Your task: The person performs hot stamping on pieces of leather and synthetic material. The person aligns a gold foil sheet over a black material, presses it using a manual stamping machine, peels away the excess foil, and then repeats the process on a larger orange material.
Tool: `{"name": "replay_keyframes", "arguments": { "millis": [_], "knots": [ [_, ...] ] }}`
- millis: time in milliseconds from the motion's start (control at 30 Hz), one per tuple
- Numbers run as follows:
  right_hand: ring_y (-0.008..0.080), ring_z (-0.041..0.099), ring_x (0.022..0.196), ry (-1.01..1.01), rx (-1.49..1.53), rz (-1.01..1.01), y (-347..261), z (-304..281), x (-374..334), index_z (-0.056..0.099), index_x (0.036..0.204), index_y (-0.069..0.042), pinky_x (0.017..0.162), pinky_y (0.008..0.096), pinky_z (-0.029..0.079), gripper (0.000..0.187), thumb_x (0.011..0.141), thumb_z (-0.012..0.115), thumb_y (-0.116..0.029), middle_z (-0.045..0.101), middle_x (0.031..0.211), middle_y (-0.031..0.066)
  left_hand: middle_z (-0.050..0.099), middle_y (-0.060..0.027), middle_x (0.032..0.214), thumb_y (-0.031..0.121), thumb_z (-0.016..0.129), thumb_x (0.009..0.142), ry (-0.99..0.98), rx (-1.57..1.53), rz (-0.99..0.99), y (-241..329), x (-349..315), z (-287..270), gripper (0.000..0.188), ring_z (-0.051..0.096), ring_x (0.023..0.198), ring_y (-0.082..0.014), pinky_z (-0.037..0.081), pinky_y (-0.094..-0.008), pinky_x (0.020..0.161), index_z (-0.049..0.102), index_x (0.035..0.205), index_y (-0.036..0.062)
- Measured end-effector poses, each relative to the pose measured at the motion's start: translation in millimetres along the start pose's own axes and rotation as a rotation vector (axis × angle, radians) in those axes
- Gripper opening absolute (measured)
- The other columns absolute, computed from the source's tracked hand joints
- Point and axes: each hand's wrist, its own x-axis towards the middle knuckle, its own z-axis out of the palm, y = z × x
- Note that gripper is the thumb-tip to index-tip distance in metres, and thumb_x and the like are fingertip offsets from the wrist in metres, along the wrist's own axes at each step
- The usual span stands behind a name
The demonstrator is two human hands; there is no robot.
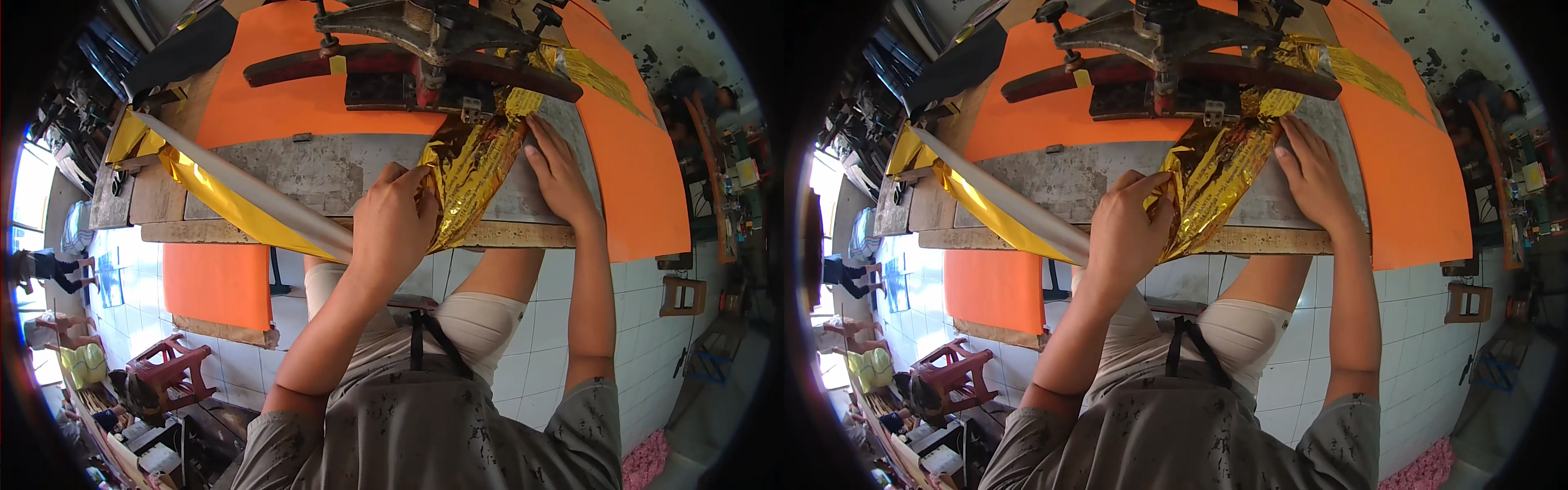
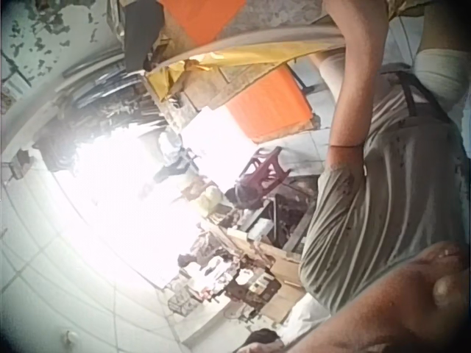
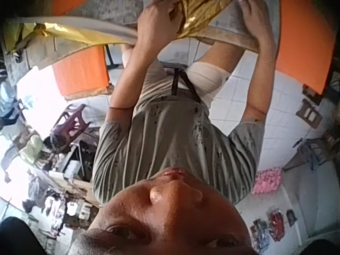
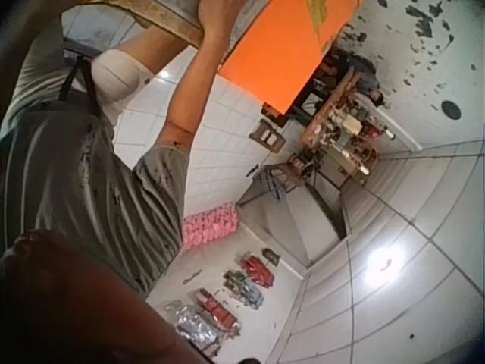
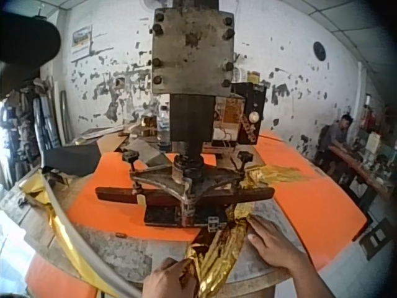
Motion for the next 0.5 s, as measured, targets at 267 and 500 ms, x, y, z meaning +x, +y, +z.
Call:
{"name": "replay_keyframes", "arguments": {
  "millis": [267,500],
  "knots": [
    [0.0334,0.032,0.159,-0.058,-0.056,-0.028,18.6,-4.1,25.6,0.044,0.162,-0.009,0.13,0.0468,0.024,0.057,0.115,0.042,-0.041,0.038,0.171,0.0118,0.068,-0.0227,0.104,0.01,0.064,0.097,-0.034,-0.104,0.001,18.2,-2.5,6.0,0.027,0.071,0.085,-0.0439,0.058,-0.0515,0.079,0.073,0.118,-0.0037],
    [0.0331,0.032,0.159,-0.048,-0.015,-0.035,26.9,-1.2,30.8,0.046,0.161,-0.009,0.13,0.047,0.023,0.055,0.115,0.042,-0.04,0.039,0.171,0.0118,0.069,-0.0237,0.101,0.006,0.063,0.095,-0.026,-0.144,-0.029,14.1,-1.5,13.1,0.033,0.072,0.086,-0.0403,0.057,-0.0441,0.081,0.072,0.125,-0.0041]
  ]
}}
